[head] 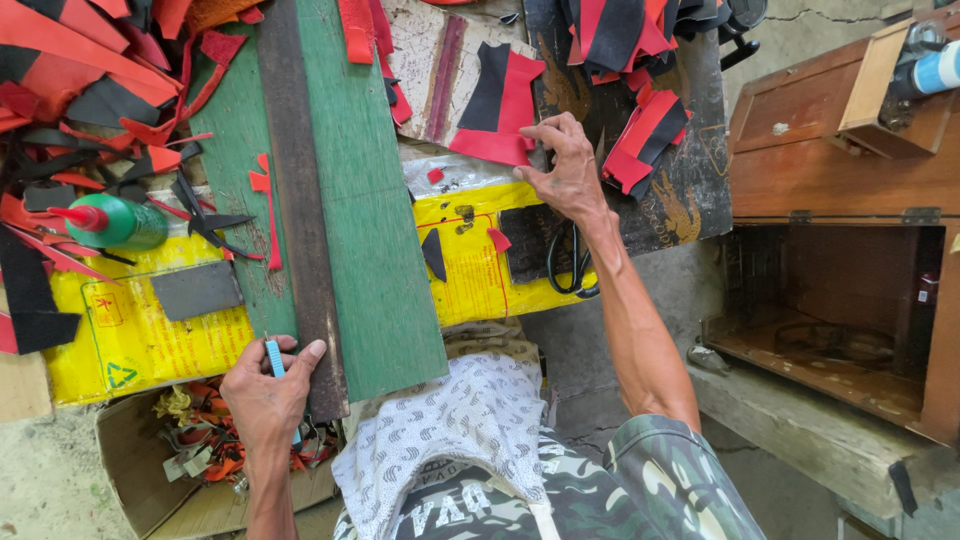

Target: The person uses a utility knife to cut red and black material pieces on a green cutting board. They repeatedly position the material, cut along edges, and place the cut pieces into a pile on the table.

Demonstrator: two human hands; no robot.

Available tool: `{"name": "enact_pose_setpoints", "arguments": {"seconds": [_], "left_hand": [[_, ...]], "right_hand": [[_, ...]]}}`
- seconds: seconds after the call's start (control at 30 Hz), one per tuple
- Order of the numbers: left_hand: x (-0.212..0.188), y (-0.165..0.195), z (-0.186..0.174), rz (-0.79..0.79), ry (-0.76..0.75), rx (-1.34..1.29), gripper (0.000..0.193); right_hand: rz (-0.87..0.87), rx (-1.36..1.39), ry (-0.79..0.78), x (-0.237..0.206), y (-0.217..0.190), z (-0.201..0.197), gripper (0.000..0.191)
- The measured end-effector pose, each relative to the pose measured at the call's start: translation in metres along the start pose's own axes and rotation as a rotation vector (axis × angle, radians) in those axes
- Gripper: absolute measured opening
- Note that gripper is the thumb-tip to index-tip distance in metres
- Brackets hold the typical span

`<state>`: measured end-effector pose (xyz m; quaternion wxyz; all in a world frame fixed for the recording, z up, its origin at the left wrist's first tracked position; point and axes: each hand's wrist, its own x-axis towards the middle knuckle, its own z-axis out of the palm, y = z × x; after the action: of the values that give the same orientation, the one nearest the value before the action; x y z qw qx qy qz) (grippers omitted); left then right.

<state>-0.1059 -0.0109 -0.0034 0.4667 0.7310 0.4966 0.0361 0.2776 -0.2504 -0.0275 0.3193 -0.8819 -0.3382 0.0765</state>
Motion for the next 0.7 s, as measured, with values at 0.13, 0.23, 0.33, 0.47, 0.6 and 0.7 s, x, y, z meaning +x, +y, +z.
{"name": "enact_pose_setpoints", "arguments": {"seconds": [0.13, 0.23, 0.33, 0.47, 0.6, 0.7], "left_hand": [[0.0, -0.001, 0.0, -0.021, -0.004, 0.004, 0.039], [0.0, -0.001, 0.001, 0.003, 0.003, -0.003, 0.04], [0.0, 0.0, 0.002, 0.001, 0.008, 0.0, 0.04], [0.0, 0.002, 0.002, -0.028, 0.005, 0.009, 0.04], [0.0, 0.004, 0.001, -0.04, -0.011, -0.017, 0.041], [0.001, 0.001, 0.0, -0.026, -0.048, 0.003, 0.04]], "right_hand": [[0.051, 0.015, -0.006, 0.002, -0.001, 0.002, 0.054], [-0.045, -0.022, 0.021, 0.003, -0.002, 0.001, 0.056], [-0.05, -0.025, -0.003, 0.004, -0.006, 0.0, 0.062], [-0.14, -0.135, 0.049, 0.005, -0.011, 0.009, 0.059], [-0.198, -0.177, 0.028, 0.008, -0.005, 0.016, 0.057], [-0.235, -0.141, -0.011, 0.013, 0.001, 0.011, 0.048]]}}
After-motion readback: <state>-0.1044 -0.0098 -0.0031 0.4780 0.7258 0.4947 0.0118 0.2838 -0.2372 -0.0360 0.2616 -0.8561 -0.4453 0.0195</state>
